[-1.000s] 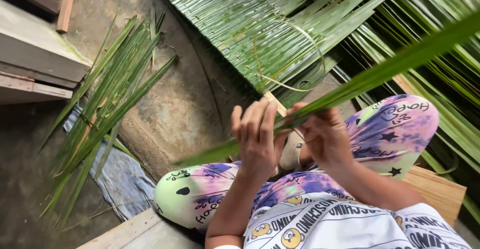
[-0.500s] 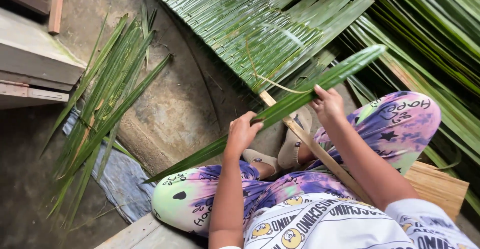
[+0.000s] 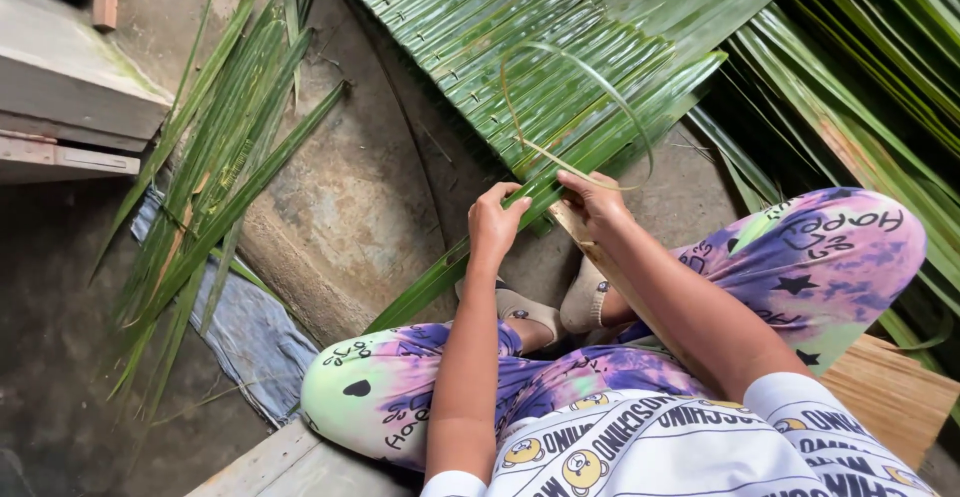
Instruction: Weaving palm leaves onto a wooden stick to create a thatched roofing panel
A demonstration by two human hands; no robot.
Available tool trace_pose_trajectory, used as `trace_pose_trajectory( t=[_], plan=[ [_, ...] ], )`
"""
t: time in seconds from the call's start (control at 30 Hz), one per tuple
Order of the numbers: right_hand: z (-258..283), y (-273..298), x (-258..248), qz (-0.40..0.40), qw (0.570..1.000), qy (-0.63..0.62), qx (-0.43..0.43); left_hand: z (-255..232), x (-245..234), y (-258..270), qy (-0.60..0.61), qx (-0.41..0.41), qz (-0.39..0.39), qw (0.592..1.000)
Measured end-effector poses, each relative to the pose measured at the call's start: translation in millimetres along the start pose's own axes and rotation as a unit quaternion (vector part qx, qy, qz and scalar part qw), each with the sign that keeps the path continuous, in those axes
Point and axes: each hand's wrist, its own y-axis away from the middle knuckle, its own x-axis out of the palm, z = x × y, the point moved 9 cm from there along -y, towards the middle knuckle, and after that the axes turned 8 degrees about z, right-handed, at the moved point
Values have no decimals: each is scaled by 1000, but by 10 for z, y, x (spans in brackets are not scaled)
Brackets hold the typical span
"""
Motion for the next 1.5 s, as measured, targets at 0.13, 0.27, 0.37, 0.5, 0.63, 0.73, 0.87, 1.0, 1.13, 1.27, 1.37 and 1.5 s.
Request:
trace_pose_trajectory(
  t=[0.13, 0.27, 0.37, 0.5, 0.63, 0.73, 0.87, 1.0, 1.13, 1.27, 1.37, 1.5],
  plan=[
    [104, 103, 146, 11, 1000, 12, 7, 29, -10, -41, 57, -9, 20, 998],
    [142, 178, 223, 16, 1000, 0, 8, 37, -62, -9, 41, -25, 32, 998],
    [240, 268, 251, 19, 1000, 12, 5, -69, 8, -27, 18, -40, 18, 999],
    [200, 208, 214, 19, 1000, 7, -4, -108, 39, -39, 28, -33, 13, 999],
    [71, 103, 164, 21, 1000, -2, 13, -79, 22, -7, 49, -38, 2, 998],
    [-23, 18, 124, 18, 1000, -10, 14, -86, 5, 56, 50, -40, -9, 998],
    [-25, 2, 116, 11, 1000, -4, -1, -7, 8, 47, 60, -41, -20, 997],
    [-72, -63, 39, 14, 1000, 8, -4, 25, 16, 30, 64, -36, -29, 997],
    [-82, -62, 44, 11, 1000, 7, -6, 67, 30, 10, 66, -39, -32, 997],
    [50, 82, 131, 17, 1000, 8, -7, 87, 36, -3, 67, -39, -35, 996],
    [7, 17, 99, 18, 1000, 5, -11, 53, 14, 52, 74, -36, -40, 996],
    [27, 47, 127, 12, 1000, -4, -11, 143, 42, -10, 73, -36, -41, 996]
  ],
)
